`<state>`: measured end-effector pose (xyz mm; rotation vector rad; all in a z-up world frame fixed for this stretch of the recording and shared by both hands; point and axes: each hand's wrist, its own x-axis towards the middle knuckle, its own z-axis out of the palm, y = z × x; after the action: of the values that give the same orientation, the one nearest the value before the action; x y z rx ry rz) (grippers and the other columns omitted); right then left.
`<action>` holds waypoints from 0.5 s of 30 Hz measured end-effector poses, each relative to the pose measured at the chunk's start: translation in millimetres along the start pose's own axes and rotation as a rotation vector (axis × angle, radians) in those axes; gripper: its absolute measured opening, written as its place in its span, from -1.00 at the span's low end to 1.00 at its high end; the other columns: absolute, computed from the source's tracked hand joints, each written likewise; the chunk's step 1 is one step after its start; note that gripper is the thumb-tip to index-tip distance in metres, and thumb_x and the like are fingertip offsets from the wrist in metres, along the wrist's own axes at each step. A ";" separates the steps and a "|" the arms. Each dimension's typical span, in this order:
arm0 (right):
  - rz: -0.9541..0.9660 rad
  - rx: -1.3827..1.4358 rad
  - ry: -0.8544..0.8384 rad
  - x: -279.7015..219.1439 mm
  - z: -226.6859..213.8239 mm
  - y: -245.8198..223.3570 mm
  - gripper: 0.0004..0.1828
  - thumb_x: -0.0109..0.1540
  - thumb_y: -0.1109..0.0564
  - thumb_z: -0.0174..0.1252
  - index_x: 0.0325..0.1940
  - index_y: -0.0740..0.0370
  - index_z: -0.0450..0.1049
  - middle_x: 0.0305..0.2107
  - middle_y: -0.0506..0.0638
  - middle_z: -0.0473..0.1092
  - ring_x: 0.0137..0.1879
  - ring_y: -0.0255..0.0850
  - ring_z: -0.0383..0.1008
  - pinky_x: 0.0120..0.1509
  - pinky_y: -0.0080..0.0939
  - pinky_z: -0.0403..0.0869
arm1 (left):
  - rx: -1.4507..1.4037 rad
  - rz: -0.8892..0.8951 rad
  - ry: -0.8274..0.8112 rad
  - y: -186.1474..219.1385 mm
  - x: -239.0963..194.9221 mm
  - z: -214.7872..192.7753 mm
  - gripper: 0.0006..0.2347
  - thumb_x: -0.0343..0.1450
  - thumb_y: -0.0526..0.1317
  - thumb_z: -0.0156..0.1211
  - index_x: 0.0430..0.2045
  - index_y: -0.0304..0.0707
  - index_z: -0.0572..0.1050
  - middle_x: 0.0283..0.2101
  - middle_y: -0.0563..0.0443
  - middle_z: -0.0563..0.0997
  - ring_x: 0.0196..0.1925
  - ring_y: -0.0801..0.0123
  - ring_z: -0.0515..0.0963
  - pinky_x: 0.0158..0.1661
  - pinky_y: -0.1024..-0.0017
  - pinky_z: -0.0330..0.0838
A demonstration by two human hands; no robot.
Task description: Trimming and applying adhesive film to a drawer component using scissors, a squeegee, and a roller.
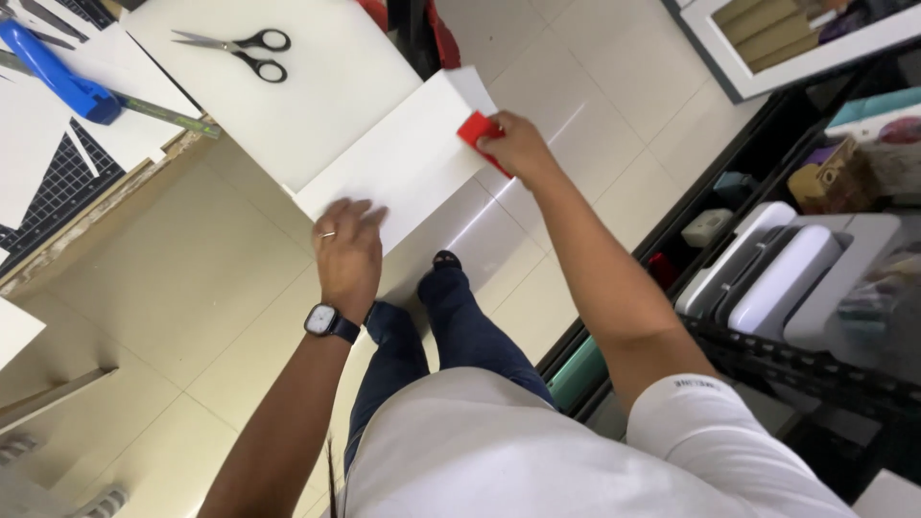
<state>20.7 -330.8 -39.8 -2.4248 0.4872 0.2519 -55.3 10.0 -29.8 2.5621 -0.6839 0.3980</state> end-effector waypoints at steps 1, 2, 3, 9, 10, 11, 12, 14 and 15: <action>-0.015 -0.003 0.000 -2.9 -1.4 -4.4 -0.52 0.08 -0.17 0.37 0.08 -0.14 0.58 -0.14 0.06 0.55 0.05 0.07 0.60 0.05 0.05 0.52 | 0.007 -0.007 0.013 3.2 9.3 0.5 -0.71 0.42 -0.33 0.28 0.02 0.02 0.63 0.11 0.14 0.53 0.35 0.20 0.34 0.29 0.20 0.19; -0.002 0.054 -0.022 -5.6 -2.5 -8.8 -0.51 0.07 -0.18 0.38 0.08 -0.16 0.59 -0.16 0.02 0.55 0.03 0.02 0.60 0.05 0.00 0.52 | -0.014 0.032 -0.063 6.0 18.6 1.0 -0.67 0.45 -0.35 0.23 0.11 -0.03 0.57 0.20 0.11 0.48 0.41 0.15 0.27 0.35 0.14 0.16; 0.020 0.112 -0.053 -14.3 -0.5 -10.3 -0.51 0.07 -0.19 0.39 0.08 -0.19 0.60 -0.17 -0.02 0.56 0.02 -0.03 0.61 0.04 -0.05 0.52 | -0.037 0.067 -0.149 10.3 22.2 0.0 -0.63 0.47 -0.37 0.18 0.21 -0.08 0.51 0.30 0.07 0.44 0.48 0.11 0.21 0.42 0.07 0.13; -0.105 0.002 -0.269 -54.6 -25.2 -46.3 -0.24 0.20 -0.17 0.24 0.46 -0.01 0.28 0.23 0.18 0.40 0.37 0.17 0.37 0.44 0.17 0.33 | -0.055 0.173 -0.165 7.7 46.9 10.0 -0.55 0.49 -0.34 0.07 0.34 -0.17 0.36 0.44 0.04 0.34 0.54 0.09 0.16 0.48 0.11 0.00; -0.111 -0.001 -0.279 -58.1 -30.1 -44.8 -0.24 0.20 -0.17 0.24 0.46 -0.01 0.28 0.23 0.18 0.40 0.37 0.17 0.37 0.44 0.17 0.33 | -0.052 0.161 -0.165 12.3 57.9 25.0 -0.55 0.49 -0.34 0.07 0.34 -0.17 0.36 0.44 0.04 0.34 0.54 0.09 0.16 0.48 0.11 0.00; -0.124 0.056 -0.310 -57.0 -37.7 -44.2 -0.24 0.19 -0.15 0.26 0.47 -0.03 0.29 0.23 0.17 0.41 0.38 0.18 0.35 0.46 0.19 0.30 | -0.055 0.206 -0.137 15.4 75.2 41.7 -0.57 0.50 -0.30 0.03 0.34 -0.15 0.37 0.44 0.05 0.34 0.54 0.12 0.16 0.48 0.15 -0.01; -0.138 0.112 -0.341 -55.7 -45.2 -43.6 -0.24 0.19 -0.12 0.27 0.47 -0.05 0.30 0.24 0.16 0.41 0.39 0.20 0.34 0.47 0.20 0.27 | -0.059 0.250 -0.108 18.1 93.0 58.3 -0.58 0.51 -0.25 -0.01 0.33 -0.13 0.37 0.44 0.06 0.34 0.54 0.14 0.17 0.48 0.18 -0.02; -0.195 0.074 -0.287 -50.4 -60.8 -44.9 -0.26 0.24 -0.05 0.22 0.50 -0.04 0.20 0.09 0.22 0.47 0.29 0.28 0.40 0.37 0.27 0.33 | -0.043 0.271 -0.102 21.6 120.3 91.4 -0.59 0.52 -0.22 0.00 0.34 -0.12 0.37 0.44 0.07 0.34 0.54 0.16 0.15 0.49 0.18 -0.06; -0.245 0.039 -0.232 -49.5 -67.9 -44.5 -0.27 0.30 0.03 0.18 0.53 -0.03 0.11 -0.06 0.27 0.52 0.19 0.35 0.46 0.28 0.33 0.38 | -0.032 0.294 -0.102 24.1 131.0 107.9 -0.59 0.54 -0.18 0.01 0.34 -0.11 0.37 0.45 0.08 0.33 0.55 0.18 0.13 0.49 0.18 -0.10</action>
<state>-2.5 -327.6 52.4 -2.3512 0.0905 0.4064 58.1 -114.0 -63.4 2.4687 -1.1018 0.3487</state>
